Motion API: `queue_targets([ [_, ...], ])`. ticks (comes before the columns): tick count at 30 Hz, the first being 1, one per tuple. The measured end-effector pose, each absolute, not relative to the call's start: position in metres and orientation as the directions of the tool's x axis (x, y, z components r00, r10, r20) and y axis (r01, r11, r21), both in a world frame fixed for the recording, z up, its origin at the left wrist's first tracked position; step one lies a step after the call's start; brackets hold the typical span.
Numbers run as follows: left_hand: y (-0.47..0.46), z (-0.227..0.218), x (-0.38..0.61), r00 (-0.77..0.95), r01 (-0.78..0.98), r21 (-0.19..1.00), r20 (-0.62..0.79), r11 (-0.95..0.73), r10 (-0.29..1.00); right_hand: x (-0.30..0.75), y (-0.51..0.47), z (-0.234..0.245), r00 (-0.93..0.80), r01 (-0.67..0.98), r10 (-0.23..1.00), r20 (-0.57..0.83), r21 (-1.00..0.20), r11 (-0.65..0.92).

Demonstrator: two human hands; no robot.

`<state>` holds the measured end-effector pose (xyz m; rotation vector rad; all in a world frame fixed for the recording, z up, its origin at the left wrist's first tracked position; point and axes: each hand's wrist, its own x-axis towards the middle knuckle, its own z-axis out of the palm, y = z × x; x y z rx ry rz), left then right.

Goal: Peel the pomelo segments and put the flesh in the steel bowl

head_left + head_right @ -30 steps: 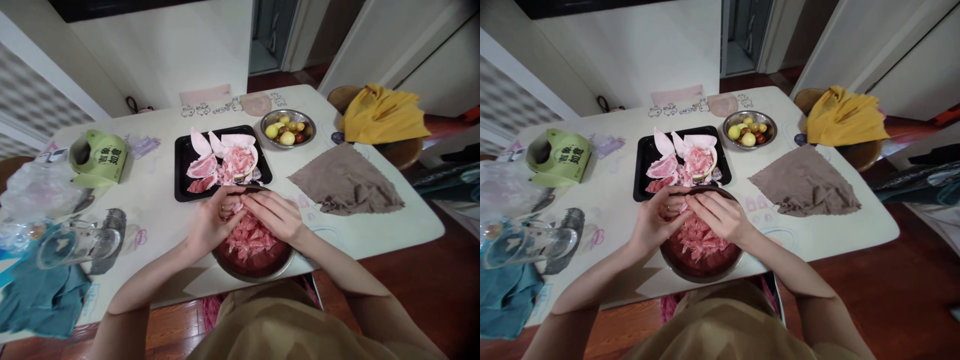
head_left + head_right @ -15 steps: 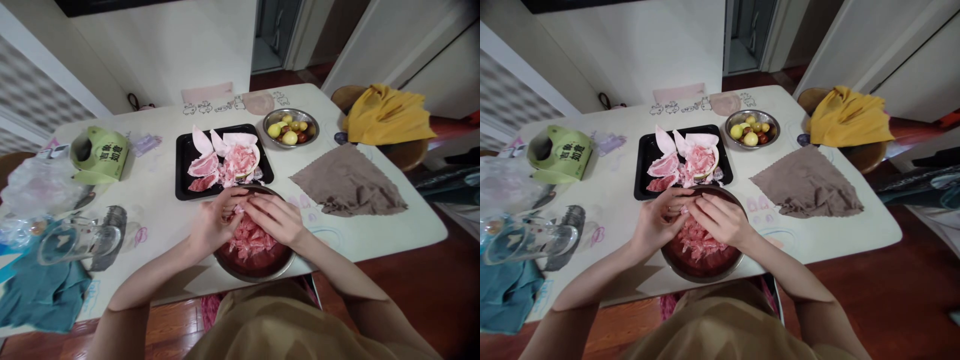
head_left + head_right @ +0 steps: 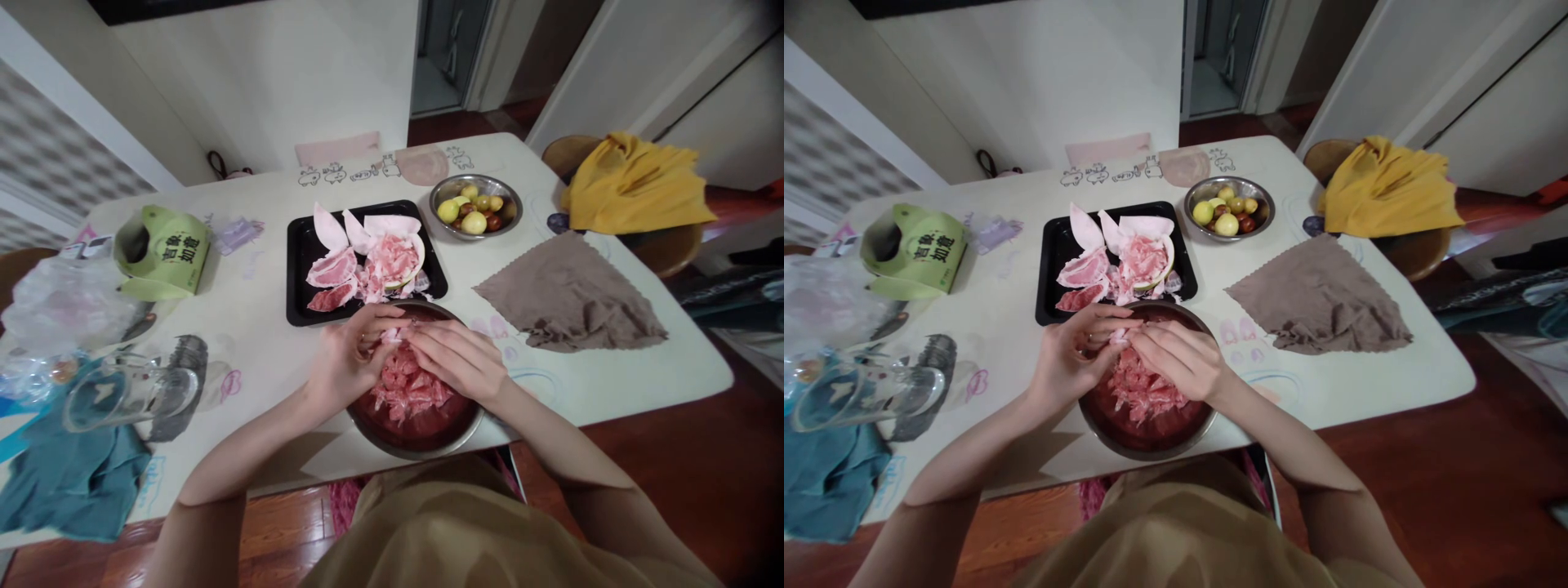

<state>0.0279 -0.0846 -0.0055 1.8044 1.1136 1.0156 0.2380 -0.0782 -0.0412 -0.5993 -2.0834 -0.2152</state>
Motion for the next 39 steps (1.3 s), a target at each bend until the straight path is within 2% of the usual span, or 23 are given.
queue_targets([
  [11, -0.078, -0.005, 0.022, 0.195, 0.404, 0.845, 0.296, -0.352, 0.935, 0.242, -0.088, -0.042, -0.324, 0.497, 0.436, 0.839, -0.242, 0.834],
  [15, -0.075, -0.005, 0.021, 0.149, 0.389, 0.846, 0.333, -0.365, 0.931, 0.241, -0.091, -0.04, -0.316, 0.525, 0.471, 0.824, -0.261, 0.81],
  [22, -0.081, -0.004, 0.027, 0.153, 0.308, 0.886, 0.313, -0.346, 0.937, 0.233, -0.092, -0.036, -0.202, 0.591, 0.502, 0.841, -0.304, 0.748],
  [27, -0.09, -0.001, 0.032, 0.207, 0.235, 0.898, 0.328, -0.372, 0.922, 0.227, -0.091, -0.032, -0.187, 0.593, 0.54, 0.821, -0.344, 0.728],
  [31, -0.092, -0.003, 0.032, 0.246, 0.165, 0.93, 0.283, -0.328, 0.927, 0.225, -0.091, -0.029, -0.178, 0.583, 0.57, 0.802, -0.381, 0.718],
  [36, -0.088, -0.009, 0.032, 0.254, 0.144, 0.936, 0.278, -0.321, 0.926, 0.226, -0.091, -0.026, -0.202, 0.576, 0.547, 0.812, -0.353, 0.738],
  [39, -0.088, -0.011, 0.032, 0.222, 0.16, 0.922, 0.314, -0.352, 0.923, 0.229, -0.09, -0.029, -0.253, 0.602, 0.488, 0.835, -0.259, 0.755],
])
